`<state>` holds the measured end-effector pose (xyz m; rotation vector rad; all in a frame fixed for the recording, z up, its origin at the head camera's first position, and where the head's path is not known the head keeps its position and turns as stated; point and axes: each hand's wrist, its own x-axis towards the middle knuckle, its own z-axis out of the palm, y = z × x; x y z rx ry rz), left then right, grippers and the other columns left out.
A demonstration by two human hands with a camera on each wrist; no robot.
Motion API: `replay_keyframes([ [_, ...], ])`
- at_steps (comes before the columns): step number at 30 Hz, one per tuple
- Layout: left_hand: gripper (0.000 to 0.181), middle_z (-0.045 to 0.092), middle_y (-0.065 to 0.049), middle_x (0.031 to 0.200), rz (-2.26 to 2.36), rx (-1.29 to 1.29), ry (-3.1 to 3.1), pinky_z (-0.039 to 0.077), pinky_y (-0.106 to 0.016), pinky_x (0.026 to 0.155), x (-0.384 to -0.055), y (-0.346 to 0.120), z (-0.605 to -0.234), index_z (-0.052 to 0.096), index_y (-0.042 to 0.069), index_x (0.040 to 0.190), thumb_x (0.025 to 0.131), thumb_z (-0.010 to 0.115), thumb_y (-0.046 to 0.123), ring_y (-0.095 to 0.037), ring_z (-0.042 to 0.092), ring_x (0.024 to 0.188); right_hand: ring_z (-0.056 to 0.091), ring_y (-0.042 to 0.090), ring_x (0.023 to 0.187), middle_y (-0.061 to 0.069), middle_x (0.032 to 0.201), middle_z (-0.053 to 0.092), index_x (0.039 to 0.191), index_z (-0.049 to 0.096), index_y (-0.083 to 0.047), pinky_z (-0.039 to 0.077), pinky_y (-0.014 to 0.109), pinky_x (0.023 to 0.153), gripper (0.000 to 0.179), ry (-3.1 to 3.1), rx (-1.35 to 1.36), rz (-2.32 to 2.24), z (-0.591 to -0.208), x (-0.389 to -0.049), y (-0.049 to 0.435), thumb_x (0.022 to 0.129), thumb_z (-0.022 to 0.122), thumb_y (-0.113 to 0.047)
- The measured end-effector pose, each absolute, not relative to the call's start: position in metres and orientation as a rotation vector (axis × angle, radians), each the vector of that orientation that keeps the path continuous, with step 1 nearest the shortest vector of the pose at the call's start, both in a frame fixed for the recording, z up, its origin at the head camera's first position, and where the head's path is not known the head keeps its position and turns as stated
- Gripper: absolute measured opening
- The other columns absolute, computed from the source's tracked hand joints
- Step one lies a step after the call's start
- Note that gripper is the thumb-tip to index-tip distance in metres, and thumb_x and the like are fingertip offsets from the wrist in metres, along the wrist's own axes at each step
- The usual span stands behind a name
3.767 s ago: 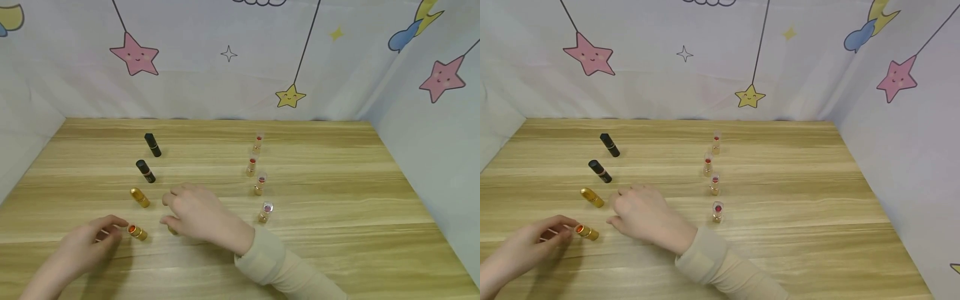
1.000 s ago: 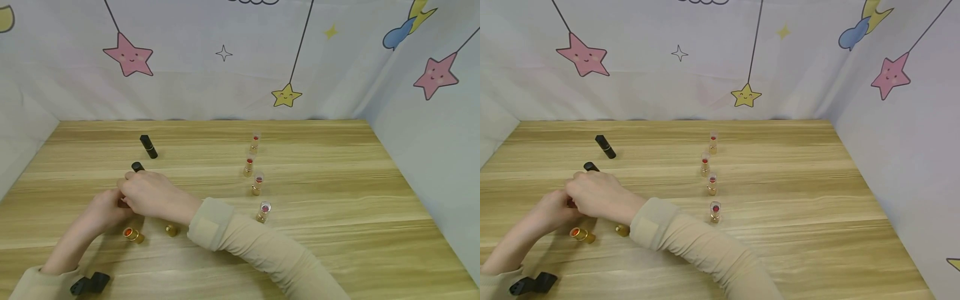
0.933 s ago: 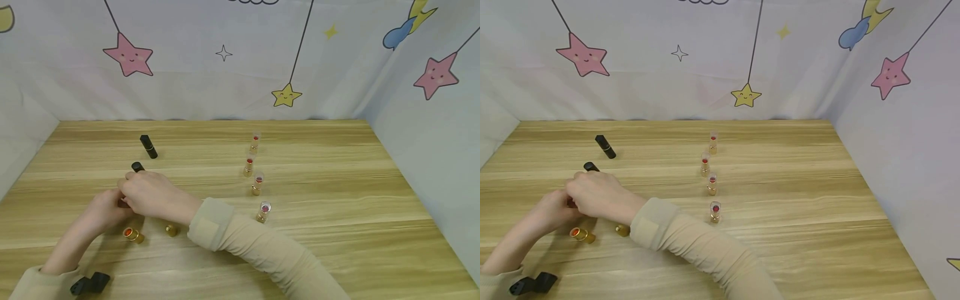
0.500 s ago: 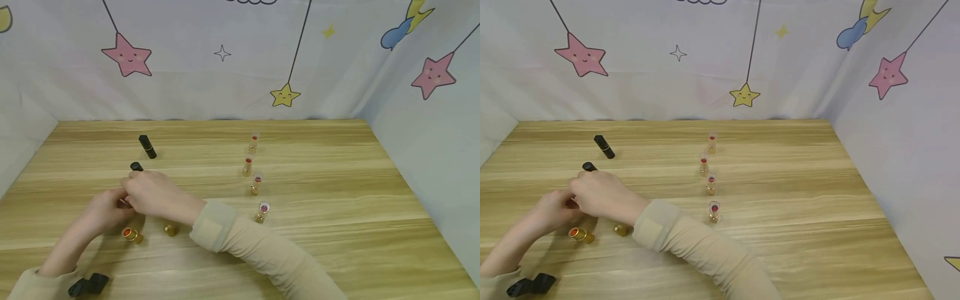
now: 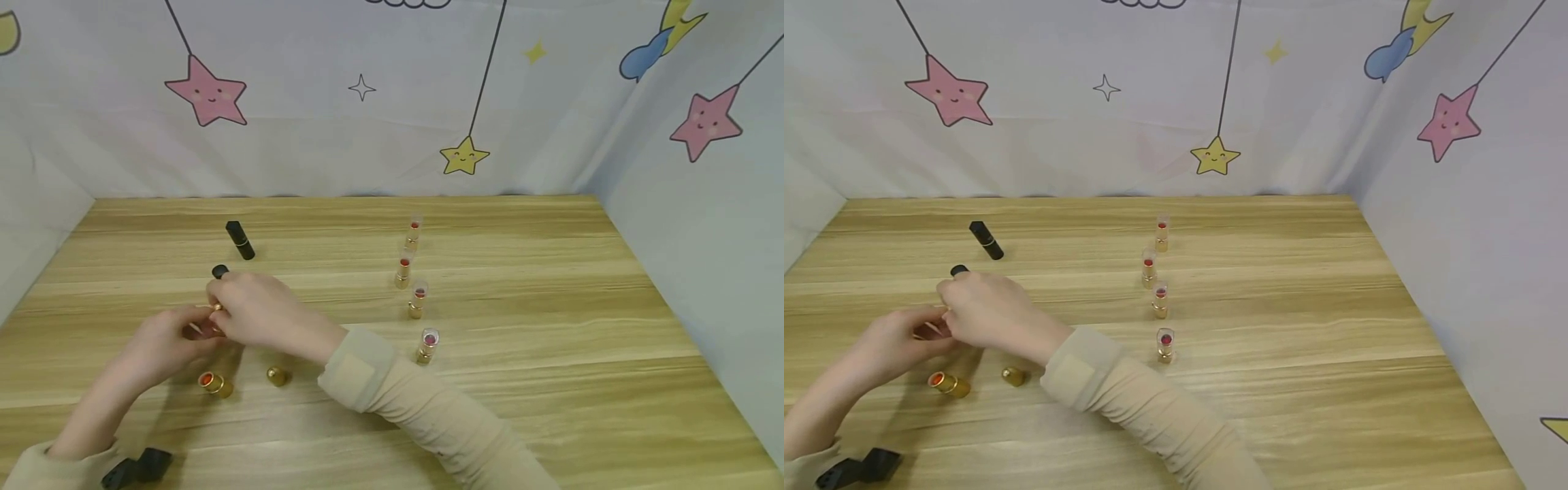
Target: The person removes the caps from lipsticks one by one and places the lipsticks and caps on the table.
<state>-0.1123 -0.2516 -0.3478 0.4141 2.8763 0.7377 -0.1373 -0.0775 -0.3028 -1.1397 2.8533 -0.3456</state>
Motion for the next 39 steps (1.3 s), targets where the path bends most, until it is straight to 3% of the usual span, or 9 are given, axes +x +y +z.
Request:
replay_keyframes([
  [6, 0.017, 0.069, -0.003, 0.083, 0.732, 0.414, 2.893, 0.049, -0.034, 0.066, -0.109, -0.253, -0.342, 0.07, 0.009, 0.092, 0.081, 0.076, 0.021, -0.019, 0.067, 0.074, 0.05, 0.0, 0.075, -0.015, 0.087, 0.057, 0.101, 0.062, -0.021, 0.04, 0.013, 0.062, 0.009, 2.869, -1.113, -0.425, -0.303, -0.139, -0.072, 0.095, 0.058, -0.027],
  [19, 0.025, 0.07, -0.004, 0.086, 0.727, 0.402, 2.894, 0.049, -0.038, 0.065, -0.109, -0.257, -0.337, 0.07, 0.006, 0.101, 0.084, 0.074, 0.025, -0.02, 0.067, 0.076, 0.054, 0.001, 0.079, -0.01, 0.097, 0.065, 0.104, 0.065, -0.018, 0.042, 0.015, 0.066, 0.013, 2.885, -1.074, -0.521, -0.311, -0.141, -0.061, 0.095, 0.059, -0.024],
  [27, 0.026, 0.069, -0.004, 0.085, 0.741, 0.403, 2.894, 0.049, -0.039, 0.064, -0.108, -0.257, -0.335, 0.071, 0.007, 0.103, 0.083, 0.074, 0.024, -0.019, 0.066, 0.075, 0.051, 0.002, 0.071, -0.011, 0.088, 0.062, 0.098, 0.065, -0.017, 0.038, 0.012, 0.059, 0.009, 2.87, -1.03, -0.615, -0.317, -0.14, -0.054, 0.096, 0.058, -0.021],
  [39, 0.027, 0.069, -0.004, 0.087, 0.73, 0.418, 2.884, 0.049, -0.039, 0.065, -0.107, -0.255, -0.333, 0.071, 0.009, 0.105, 0.085, 0.073, 0.026, -0.02, 0.067, 0.076, 0.052, 0.001, 0.074, -0.01, 0.091, 0.065, 0.099, 0.065, -0.017, 0.04, 0.014, 0.063, 0.009, 2.865, -1.036, -0.607, -0.318, -0.139, -0.052, 0.095, 0.06, -0.023],
])
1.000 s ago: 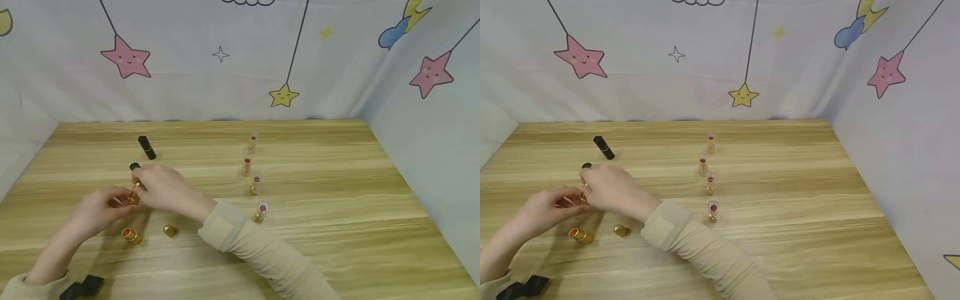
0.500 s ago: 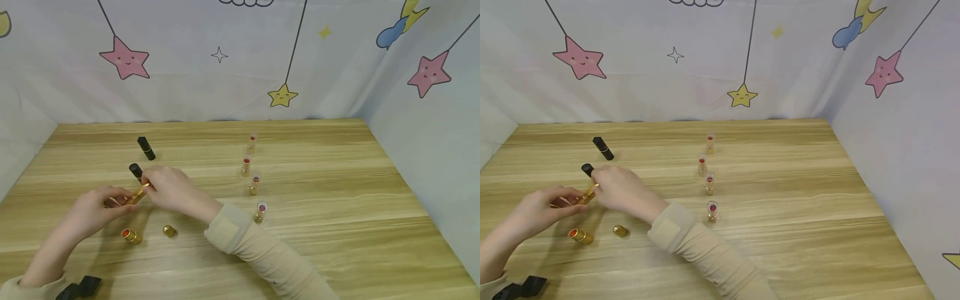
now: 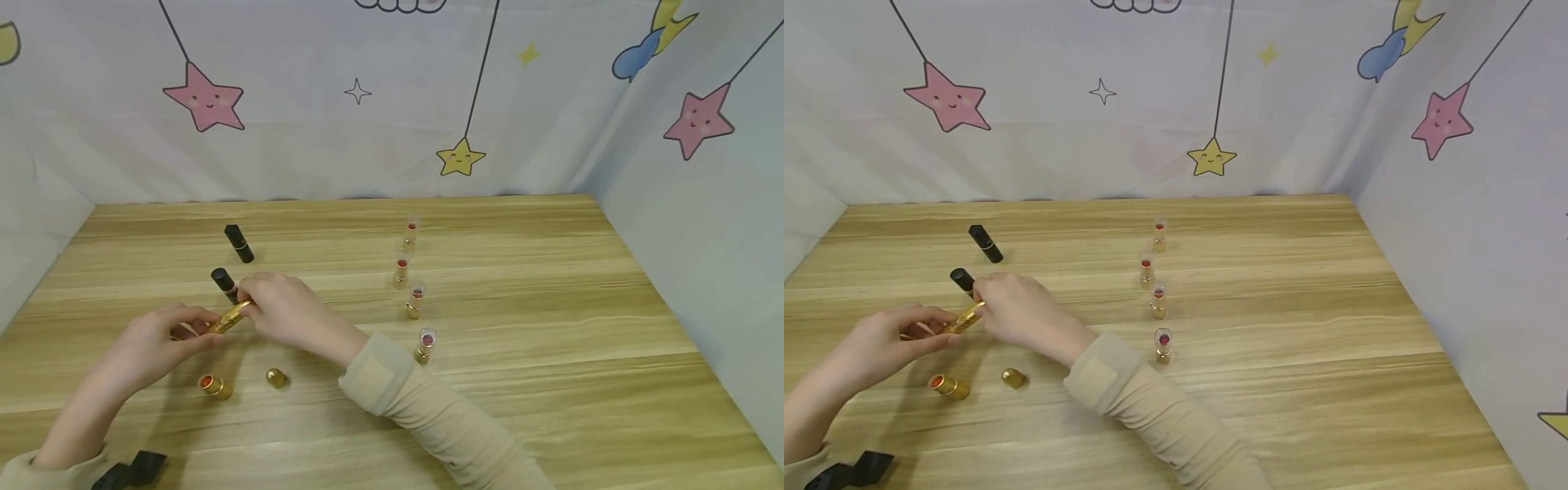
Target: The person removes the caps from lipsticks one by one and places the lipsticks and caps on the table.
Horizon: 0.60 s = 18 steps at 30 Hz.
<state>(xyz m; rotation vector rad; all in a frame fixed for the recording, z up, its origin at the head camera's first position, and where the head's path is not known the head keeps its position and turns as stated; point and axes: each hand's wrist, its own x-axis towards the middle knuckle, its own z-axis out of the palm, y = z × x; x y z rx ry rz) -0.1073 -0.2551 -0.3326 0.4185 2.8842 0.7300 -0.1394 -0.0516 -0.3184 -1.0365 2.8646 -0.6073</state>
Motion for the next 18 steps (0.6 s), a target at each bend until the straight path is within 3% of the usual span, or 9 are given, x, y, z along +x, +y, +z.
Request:
replay_keyframes([
  [18, 0.031, 0.068, -0.007, 0.092, 0.74, 0.431, 2.877, 0.05, -0.042, 0.065, -0.1075, -0.2532, -0.3345, 0.07, 0.006, 0.109, 0.086, 0.071, 0.027, -0.026, 0.068, 0.08, 0.051, 0.001, 0.071, -0.012, 0.087, 0.062, 0.095, 0.064, -0.017, 0.039, 0.011, 0.062, 0.009, 2.875, -1.056, -0.661, -0.3214, -0.1392, -0.0475, 0.095, 0.06, -0.025],
])
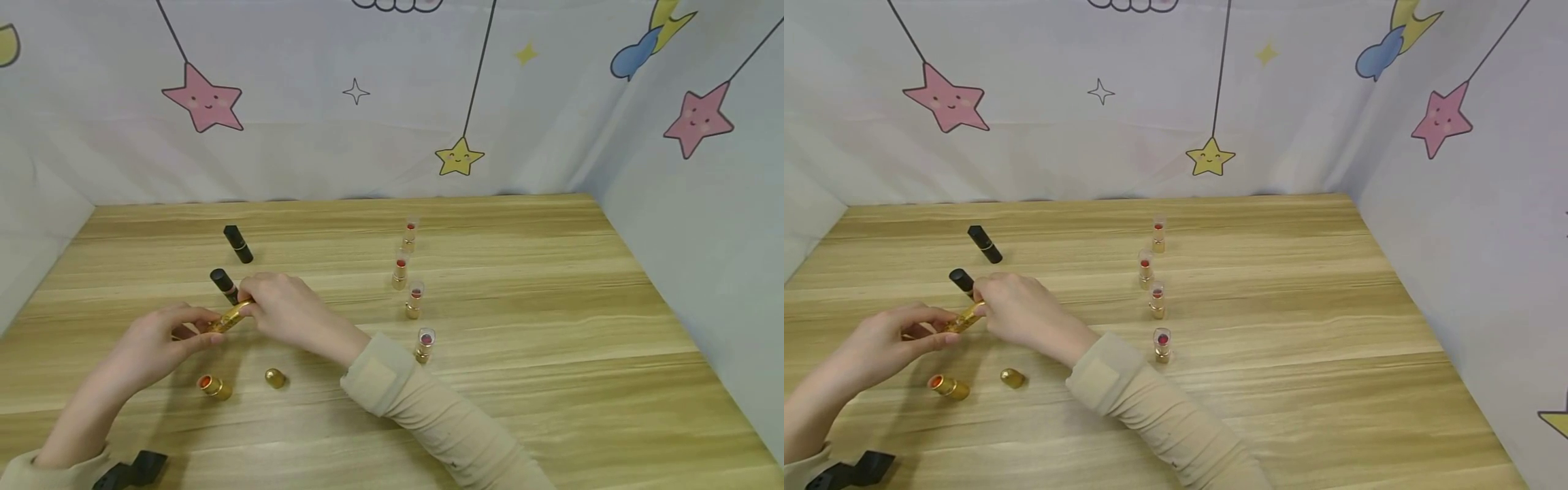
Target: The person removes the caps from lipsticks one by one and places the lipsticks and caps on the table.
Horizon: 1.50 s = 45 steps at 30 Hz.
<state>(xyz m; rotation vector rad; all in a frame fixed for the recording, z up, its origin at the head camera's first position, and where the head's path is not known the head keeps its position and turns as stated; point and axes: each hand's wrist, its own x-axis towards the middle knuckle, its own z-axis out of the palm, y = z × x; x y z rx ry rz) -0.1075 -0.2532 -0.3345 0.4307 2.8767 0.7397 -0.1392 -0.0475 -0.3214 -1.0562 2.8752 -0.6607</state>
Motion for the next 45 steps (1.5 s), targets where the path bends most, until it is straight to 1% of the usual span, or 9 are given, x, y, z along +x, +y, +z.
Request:
replay_keyframes([
  [9, 0.034, 0.069, -0.011, 0.094, 0.727, 0.437, 2.861, 0.051, -0.043, 0.064, -0.1066, -0.2561, -0.3361, 0.068, 0.001, 0.113, 0.088, 0.07, 0.024, -0.027, 0.068, 0.08, 0.051, 0.0, 0.075, -0.009, 0.094, 0.064, 0.1, 0.064, -0.016, 0.041, 0.011, 0.066, 0.008, 2.881, -1.08, -0.684, -0.32, -0.1382, -0.046, 0.094, 0.062, -0.019],
  [15, 0.034, 0.07, -0.011, 0.093, 0.708, 0.425, 2.865, 0.05, -0.042, 0.064, -0.1069, -0.2565, -0.3371, 0.069, 0.003, 0.112, 0.087, 0.07, 0.026, -0.027, 0.068, 0.08, 0.052, 0.0, 0.076, -0.009, 0.095, 0.064, 0.101, 0.065, -0.016, 0.04, 0.011, 0.067, 0.009, 2.883, -1.071, -0.686, -0.3199, -0.138, -0.0452, 0.093, 0.062, -0.019],
  [22, 0.028, 0.07, -0.008, 0.091, 0.706, 0.42, 2.867, 0.049, -0.039, 0.063, -0.1073, -0.2577, -0.3388, 0.071, 0.005, 0.106, 0.085, 0.072, 0.025, -0.02, 0.067, 0.076, 0.052, 0.0, 0.075, -0.008, 0.096, 0.066, 0.103, 0.065, -0.015, 0.04, 0.01, 0.064, 0.01, 2.878, -1.047, -0.698, -0.3186, -0.1388, -0.0442, 0.094, 0.062, -0.019],
  [25, 0.028, 0.071, -0.008, 0.091, 0.706, 0.41, 2.865, 0.05, -0.039, 0.064, -0.1069, -0.2582, -0.34, 0.072, 0.006, 0.105, 0.085, 0.073, 0.025, -0.019, 0.067, 0.075, 0.053, 0.001, 0.077, -0.008, 0.097, 0.065, 0.104, 0.066, -0.015, 0.04, 0.01, 0.066, 0.011, 2.879, -1.025, -0.702, -0.3169, -0.1395, -0.0424, 0.093, 0.062, -0.019],
  [29, 0.028, 0.071, -0.009, 0.091, 0.708, 0.375, 2.858, 0.049, -0.037, 0.063, -0.1068, -0.2587, -0.3411, 0.072, 0.005, 0.104, 0.084, 0.073, 0.024, -0.018, 0.066, 0.074, 0.055, 0.001, 0.08, -0.007, 0.098, 0.065, 0.105, 0.066, -0.016, 0.041, 0.01, 0.068, 0.012, 2.887, -0.996, -0.714, -0.3148, -0.1413, -0.0399, 0.093, 0.062, -0.018],
  [33, 0.031, 0.072, -0.012, 0.093, 0.7, 0.322, 2.84, 0.049, -0.035, 0.063, -0.1076, -0.2603, -0.3415, 0.07, 0.003, 0.105, 0.086, 0.072, 0.027, -0.02, 0.067, 0.076, 0.054, 0.001, 0.08, -0.007, 0.098, 0.065, 0.105, 0.066, -0.016, 0.041, 0.01, 0.068, 0.013, 2.886, -0.968, -0.736, -0.3143, -0.1424, -0.0386, 0.094, 0.061, -0.018],
  [40, 0.03, 0.073, -0.013, 0.095, 0.693, 0.287, 2.857, 0.049, -0.038, 0.067, -0.1087, -0.2614, -0.3424, 0.07, 0.005, 0.103, 0.085, 0.072, 0.029, -0.022, 0.068, 0.078, 0.052, 0.001, 0.078, -0.006, 0.096, 0.063, 0.105, 0.066, -0.015, 0.041, 0.009, 0.065, 0.013, 2.911, -0.943, -0.75, -0.3157, -0.1437, -0.0384, 0.094, 0.061, -0.018],
  [42, 0.028, 0.074, -0.013, 0.093, 0.697, 0.292, 2.864, 0.05, -0.041, 0.069, -0.1089, -0.2616, -0.3427, 0.07, 0.006, 0.102, 0.085, 0.072, 0.028, -0.022, 0.069, 0.079, 0.052, 0.001, 0.078, -0.006, 0.096, 0.063, 0.105, 0.066, -0.015, 0.041, 0.009, 0.065, 0.013, 2.915, -0.944, -0.749, -0.3161, -0.1441, -0.0385, 0.094, 0.061, -0.018],
  [45, 0.031, 0.074, -0.013, 0.091, 0.698, 0.295, 2.868, 0.05, -0.046, 0.072, -0.1093, -0.262, -0.3431, 0.069, 0.004, 0.105, 0.085, 0.072, 0.027, -0.022, 0.069, 0.079, 0.052, 0.001, 0.077, -0.007, 0.095, 0.063, 0.106, 0.066, -0.015, 0.04, 0.009, 0.065, 0.013, 2.912, -0.938, -0.75, -0.3165, -0.1445, -0.0387, 0.093, 0.062, -0.019],
])
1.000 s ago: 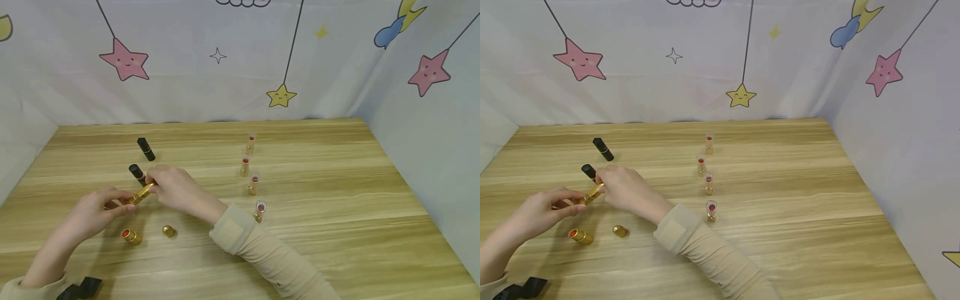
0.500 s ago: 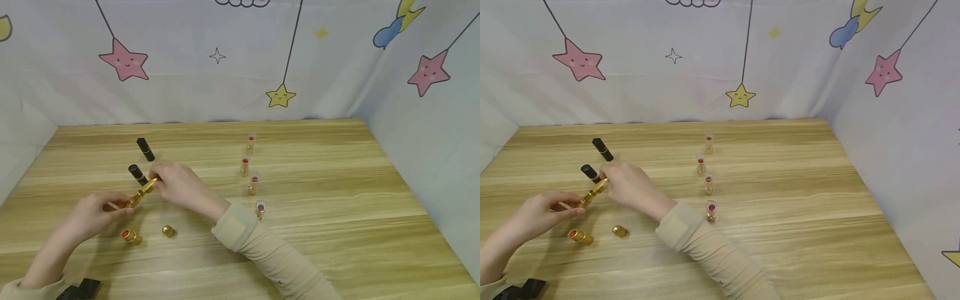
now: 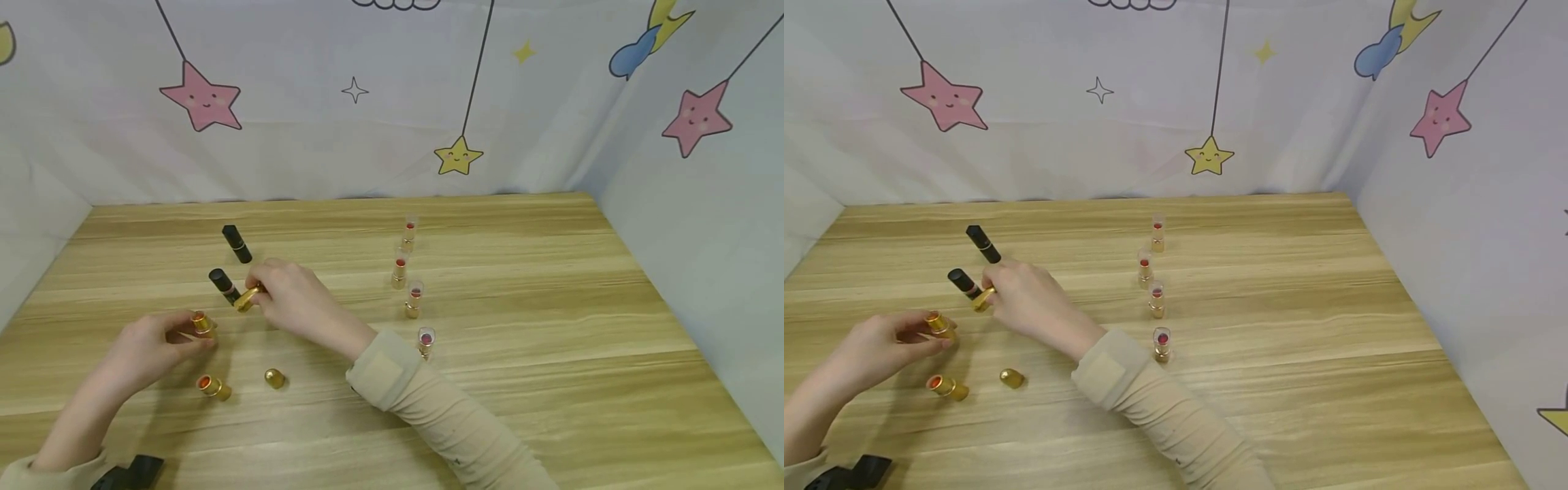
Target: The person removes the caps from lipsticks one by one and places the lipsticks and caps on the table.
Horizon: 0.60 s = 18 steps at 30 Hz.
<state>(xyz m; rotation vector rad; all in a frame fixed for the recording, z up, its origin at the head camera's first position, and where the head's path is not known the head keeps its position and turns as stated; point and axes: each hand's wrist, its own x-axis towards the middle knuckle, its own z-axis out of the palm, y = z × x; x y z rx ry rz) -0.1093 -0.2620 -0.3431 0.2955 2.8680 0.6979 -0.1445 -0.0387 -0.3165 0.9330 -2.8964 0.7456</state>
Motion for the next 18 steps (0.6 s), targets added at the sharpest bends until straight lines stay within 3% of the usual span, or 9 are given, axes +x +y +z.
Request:
replay_keyframes([
  [4, 0.035, 0.074, -0.014, 0.09, 0.692, 0.296, 2.871, 0.05, -0.047, 0.072, -0.1099, -0.2624, -0.3442, 0.068, 0.003, 0.108, 0.084, 0.073, 0.027, -0.023, 0.07, 0.078, 0.051, 0.0, 0.077, -0.008, 0.095, 0.062, 0.107, 0.067, -0.016, 0.04, 0.009, 0.065, 0.015, -2.908, 0.932, 0.737, -0.3159, -0.1443, -0.0392, 0.093, 0.062, -0.019],
  [13, 0.026, 0.072, -0.006, 0.084, 0.71, 0.343, 2.889, 0.045, -0.031, 0.065, -0.1118, -0.2626, -0.3479, 0.071, 0.007, 0.102, 0.081, 0.075, 0.022, -0.016, 0.065, 0.074, 0.054, 0.002, 0.081, -0.008, 0.098, 0.062, 0.108, 0.068, -0.018, 0.043, 0.012, 0.07, 0.018, -2.919, 1.007, 0.575, -0.3181, -0.1435, -0.0417, 0.092, 0.062, -0.016],
  [18, 0.023, 0.071, -0.003, 0.082, 0.715, 0.361, 2.883, 0.045, -0.03, 0.065, -0.1119, -0.2618, -0.3495, 0.072, 0.008, 0.099, 0.081, 0.076, 0.022, -0.013, 0.063, 0.073, 0.054, 0.002, 0.081, -0.007, 0.096, 0.061, 0.111, 0.068, -0.017, 0.044, 0.012, 0.071, 0.022, -2.95, 1.053, 0.505, -0.319, -0.1421, -0.0442, 0.09, 0.063, -0.013],
])
